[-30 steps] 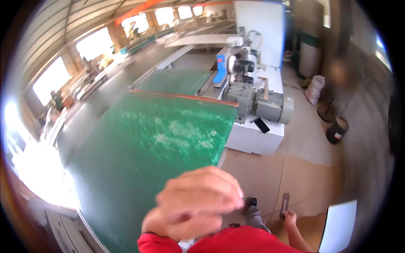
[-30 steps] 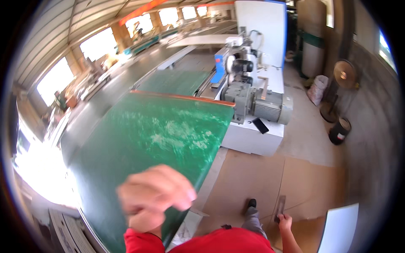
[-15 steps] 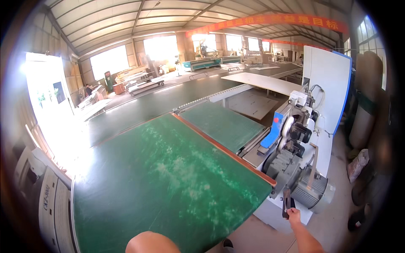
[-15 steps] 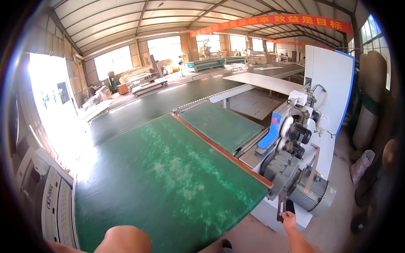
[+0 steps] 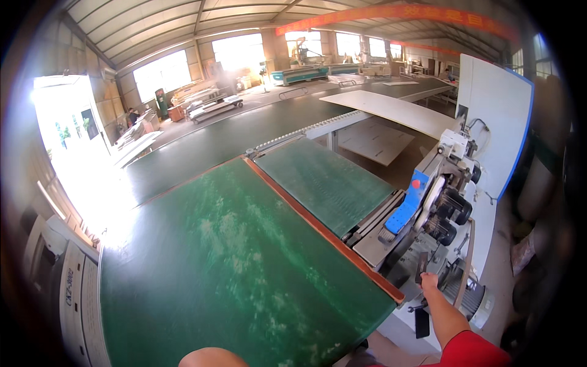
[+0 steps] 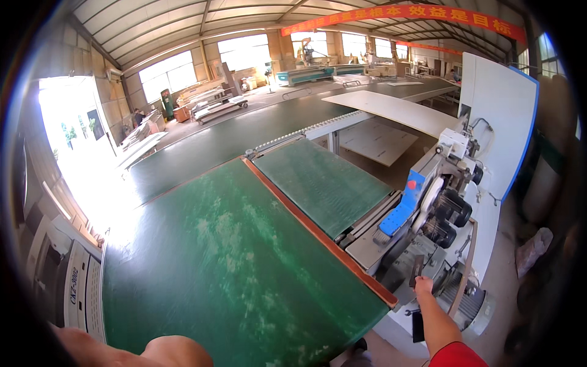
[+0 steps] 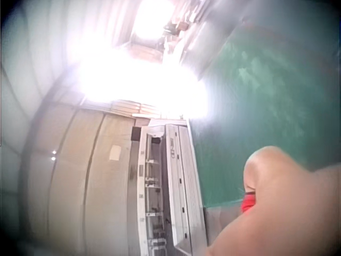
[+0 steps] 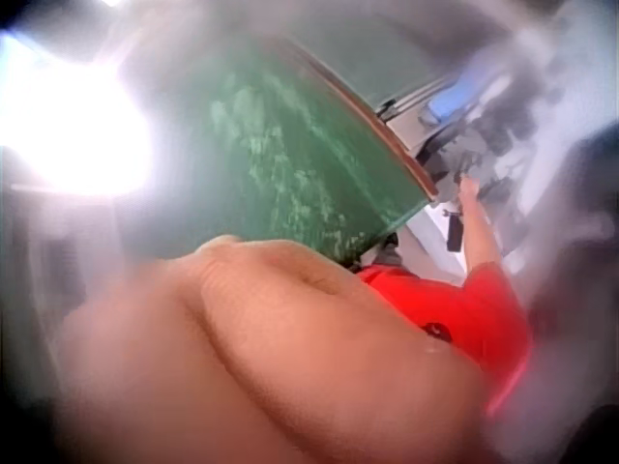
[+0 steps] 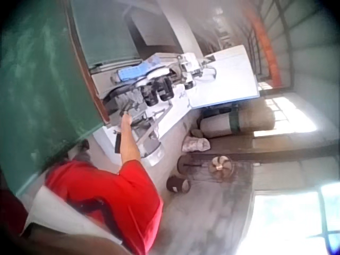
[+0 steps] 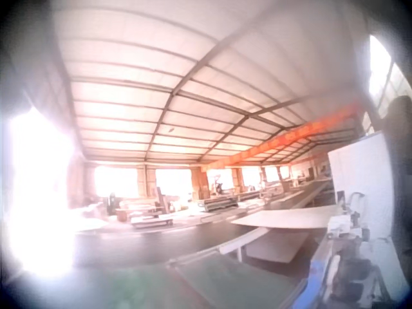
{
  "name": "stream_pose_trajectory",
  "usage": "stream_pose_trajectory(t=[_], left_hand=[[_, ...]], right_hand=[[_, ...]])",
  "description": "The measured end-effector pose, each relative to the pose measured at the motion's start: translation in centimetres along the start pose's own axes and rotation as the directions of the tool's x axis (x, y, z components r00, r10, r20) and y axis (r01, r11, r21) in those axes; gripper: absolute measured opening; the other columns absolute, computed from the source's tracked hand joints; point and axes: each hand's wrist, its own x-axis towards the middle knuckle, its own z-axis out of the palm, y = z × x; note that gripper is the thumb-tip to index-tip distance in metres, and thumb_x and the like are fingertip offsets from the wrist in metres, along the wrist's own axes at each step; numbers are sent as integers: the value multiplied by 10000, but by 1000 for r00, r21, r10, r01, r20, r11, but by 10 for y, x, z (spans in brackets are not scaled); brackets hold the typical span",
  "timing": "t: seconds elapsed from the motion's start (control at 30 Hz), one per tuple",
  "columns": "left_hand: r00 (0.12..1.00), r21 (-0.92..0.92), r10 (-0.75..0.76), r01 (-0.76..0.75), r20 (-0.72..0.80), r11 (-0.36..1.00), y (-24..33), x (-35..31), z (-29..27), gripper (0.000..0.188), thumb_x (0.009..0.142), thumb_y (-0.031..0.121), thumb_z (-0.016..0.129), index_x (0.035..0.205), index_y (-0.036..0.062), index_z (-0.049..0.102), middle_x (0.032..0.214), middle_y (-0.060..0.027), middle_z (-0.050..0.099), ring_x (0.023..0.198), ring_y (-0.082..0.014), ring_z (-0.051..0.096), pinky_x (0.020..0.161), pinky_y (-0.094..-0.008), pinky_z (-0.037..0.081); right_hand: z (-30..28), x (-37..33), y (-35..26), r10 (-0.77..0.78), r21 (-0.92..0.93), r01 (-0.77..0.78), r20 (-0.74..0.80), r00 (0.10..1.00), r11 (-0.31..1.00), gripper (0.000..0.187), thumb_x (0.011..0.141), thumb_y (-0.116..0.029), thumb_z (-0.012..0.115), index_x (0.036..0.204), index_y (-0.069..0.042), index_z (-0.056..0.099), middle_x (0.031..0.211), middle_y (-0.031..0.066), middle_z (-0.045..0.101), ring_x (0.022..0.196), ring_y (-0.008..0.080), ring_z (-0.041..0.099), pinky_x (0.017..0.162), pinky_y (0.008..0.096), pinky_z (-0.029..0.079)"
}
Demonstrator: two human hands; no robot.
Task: The person picks up white panels from a stack, marks them with a marker, and places them onto a green machine table. They handle the panels one at a time, moving between the stack and the machine.
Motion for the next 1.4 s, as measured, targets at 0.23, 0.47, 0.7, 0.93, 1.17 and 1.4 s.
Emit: stream_pose_trajectory(t=[0.23, 0.47, 0.7, 0.93, 1.17, 1.4], left_hand=[[992, 111, -18, 32, -126, 993, -42, 17, 18, 180, 850, 109, 622, 995, 4, 645, 873, -162, 628, 769, -296, 590, 660, -395, 509], [980, 152, -5, 36, -199, 988, -72, 28, 31, 186, 844, 111, 623, 999, 11, 644, 878, -152, 620, 777, -290, 580, 670, -391, 500], [976, 191, -3, 46, -220, 981, -73, 33, 34, 193, 837, 113, 624, 1003, 18, 644, 883, -143, 611, 786, -283, 570, 679, -388, 491], [973, 188, 7, 38, -231, 981, -58, 21, 35, 200, 831, 115, 625, 1008, 25, 643, 888, -133, 603, 794, -277, 559, 689, -385, 481], [972, 169, 33, 7, -232, 986, -44, 14, 29, 207, 825, 118, 626, 1012, 32, 643, 893, -124, 595, 802, -270, 549, 699, -382, 472], [970, 164, 71, -33, -234, 986, -29, -1, 41, 215, 818, 120, 627, 1016, 38, 642, 898, -114, 586, 810, -264, 539, 709, -379, 463]], right_hand=[[41, 73, -16, -45, -80, 38, -95, 994, 996, 209, 852, -164, 607, 934, 23, 646, 763, 181, 654, 615, 328, 639, 505, 430, 498], [36, 96, -3, -204, -321, 123, -233, 951, 939, 277, 804, -123, 631, 1036, 28, 644, 929, 236, 653, 915, 389, 638, 819, 438, 510], [1, 7, -3, -443, -365, 395, -54, 895, 843, 452, 713, -45, 685, 1153, -1, 590, 1108, 177, 575, 1056, 340, 569, 922, 406, 461], [21, -77, -37, -516, -73, 541, 216, 829, 838, 300, 740, -44, 683, 1037, -18, 650, 1007, 119, 642, 916, 234, 626, 799, 349, 511], [33, -137, -65, -539, 74, 553, 366, 759, 830, 212, 770, -43, 676, 981, -16, 680, 933, 85, 655, 810, 175, 642, 714, 292, 520], [27, -175, -62, -484, 98, 512, 510, 711, 854, 184, 809, -26, 655, 991, -7, 676, 937, 68, 652, 834, 143, 640, 756, 267, 512]])
